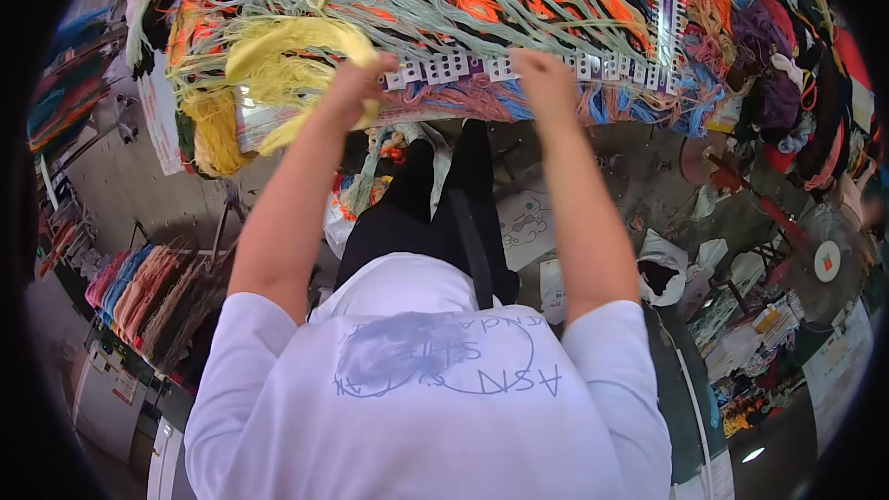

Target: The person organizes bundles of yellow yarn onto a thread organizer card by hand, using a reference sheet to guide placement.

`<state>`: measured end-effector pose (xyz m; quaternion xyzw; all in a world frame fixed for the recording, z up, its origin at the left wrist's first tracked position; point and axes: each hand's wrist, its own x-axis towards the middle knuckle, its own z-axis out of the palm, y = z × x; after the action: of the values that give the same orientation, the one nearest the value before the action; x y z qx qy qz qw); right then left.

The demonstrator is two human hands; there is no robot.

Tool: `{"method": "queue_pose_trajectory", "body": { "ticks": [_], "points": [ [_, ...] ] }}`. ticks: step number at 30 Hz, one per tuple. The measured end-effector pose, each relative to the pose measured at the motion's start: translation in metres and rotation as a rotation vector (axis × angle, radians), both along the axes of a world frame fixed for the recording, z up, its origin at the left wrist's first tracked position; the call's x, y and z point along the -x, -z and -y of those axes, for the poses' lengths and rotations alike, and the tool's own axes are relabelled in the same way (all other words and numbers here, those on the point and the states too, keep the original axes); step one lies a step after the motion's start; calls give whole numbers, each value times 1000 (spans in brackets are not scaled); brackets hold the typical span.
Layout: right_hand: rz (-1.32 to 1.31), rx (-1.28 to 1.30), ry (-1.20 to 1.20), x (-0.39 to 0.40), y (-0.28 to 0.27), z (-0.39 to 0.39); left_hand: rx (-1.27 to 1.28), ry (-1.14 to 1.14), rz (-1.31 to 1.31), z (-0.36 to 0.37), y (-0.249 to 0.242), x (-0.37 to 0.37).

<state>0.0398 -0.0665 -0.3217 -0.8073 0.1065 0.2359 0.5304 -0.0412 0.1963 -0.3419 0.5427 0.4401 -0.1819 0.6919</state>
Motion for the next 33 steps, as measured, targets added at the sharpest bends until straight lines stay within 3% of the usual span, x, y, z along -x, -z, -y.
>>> {"method": "queue_pose_trajectory", "body": {
  "ticks": [3, 6, 8, 10, 14, 17, 19, 21, 23, 24, 26, 27, 30, 31, 33],
  "points": [
    [39, -54, -137, 20, 48, -60, -201, 157, 15, 45, 37, 2],
    [64, 119, -260, 29, 55, -84, -496, 411, -70, 55, 47, -4],
    [64, 176, -249, 33, 67, -86, -504, 374, -95, 54, 57, -2],
    [52, 247, -211, 34, 68, -90, -209, 93, 13, 55, 54, -1],
    [54, 272, -205, 37, 64, -92, 41, -45, -43, 48, 49, -1],
    [275, 249, -307, 45, 59, -89, 58, 33, -33, 46, 45, -2],
    [410, 95, -329, 52, 61, -85, 50, 45, -38, 45, 45, -4],
    [336, 11, -288, 52, 62, -78, 42, 58, -47, 46, 45, -3],
    [301, -30, -293, 48, 62, -73, -133, 89, -32, 48, 43, -3],
    [298, -28, -291, 46, 58, -72, -247, 118, 6, 46, 46, -1],
    [349, 217, -416, 39, 51, -70, -378, -37, 48, 35, 46, 12],
    [415, 357, -517, 34, 48, -67, -224, -217, 4, 27, 37, 15],
    [514, 570, -647, 25, 51, -62, 581, -672, 99, -6, 9, 34],
    [567, 566, -654, 24, 52, -63, 578, -672, 95, -9, 1, 37],
    [669, 548, -678, 21, 49, -63, 884, -604, 225, -12, -9, 39]
  ]
}}
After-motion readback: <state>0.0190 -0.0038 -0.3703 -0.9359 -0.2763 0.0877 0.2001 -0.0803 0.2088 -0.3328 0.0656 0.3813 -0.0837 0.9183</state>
